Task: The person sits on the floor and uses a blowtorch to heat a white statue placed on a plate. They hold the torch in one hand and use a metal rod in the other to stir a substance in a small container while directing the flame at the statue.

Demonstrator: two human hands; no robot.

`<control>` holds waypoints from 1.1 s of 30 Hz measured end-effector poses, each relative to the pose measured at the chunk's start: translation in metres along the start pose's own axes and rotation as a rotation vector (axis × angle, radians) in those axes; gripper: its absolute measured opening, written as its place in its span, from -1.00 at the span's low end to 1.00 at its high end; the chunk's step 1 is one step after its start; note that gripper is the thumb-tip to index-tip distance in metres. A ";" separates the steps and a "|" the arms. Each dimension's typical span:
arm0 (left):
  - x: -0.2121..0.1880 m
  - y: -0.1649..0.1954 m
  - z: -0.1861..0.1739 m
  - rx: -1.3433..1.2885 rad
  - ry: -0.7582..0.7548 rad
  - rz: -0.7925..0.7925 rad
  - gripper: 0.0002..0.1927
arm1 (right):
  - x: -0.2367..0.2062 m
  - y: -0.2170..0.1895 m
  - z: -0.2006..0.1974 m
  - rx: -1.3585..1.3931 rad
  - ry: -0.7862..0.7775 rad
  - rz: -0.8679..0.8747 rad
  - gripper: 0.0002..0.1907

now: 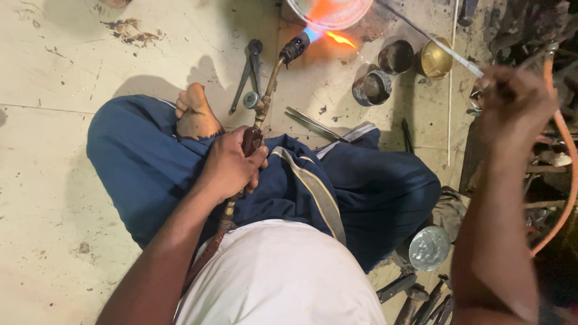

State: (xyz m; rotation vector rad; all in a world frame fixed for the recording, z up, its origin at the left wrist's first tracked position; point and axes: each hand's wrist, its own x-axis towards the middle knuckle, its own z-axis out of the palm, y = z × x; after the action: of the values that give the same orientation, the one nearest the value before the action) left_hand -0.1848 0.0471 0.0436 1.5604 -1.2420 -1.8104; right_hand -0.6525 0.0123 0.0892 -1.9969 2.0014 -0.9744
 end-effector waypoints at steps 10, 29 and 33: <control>-0.001 0.000 0.004 0.005 0.010 -0.050 -0.84 | -0.131 -0.093 0.095 0.017 -0.096 0.220 -0.78; -0.001 0.000 0.003 -0.021 0.018 -0.004 -0.86 | -0.120 -0.100 0.107 -0.218 -0.136 0.027 -0.59; -0.001 0.000 0.003 -0.027 0.017 -0.053 -0.86 | -0.119 -0.099 0.108 -0.225 -0.151 0.014 -0.58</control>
State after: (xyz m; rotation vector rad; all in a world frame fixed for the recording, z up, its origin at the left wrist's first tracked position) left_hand -0.1871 0.0486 0.0438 1.6046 -1.1737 -1.8360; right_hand -0.4994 0.0978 0.0188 -2.0912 2.1180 -0.5973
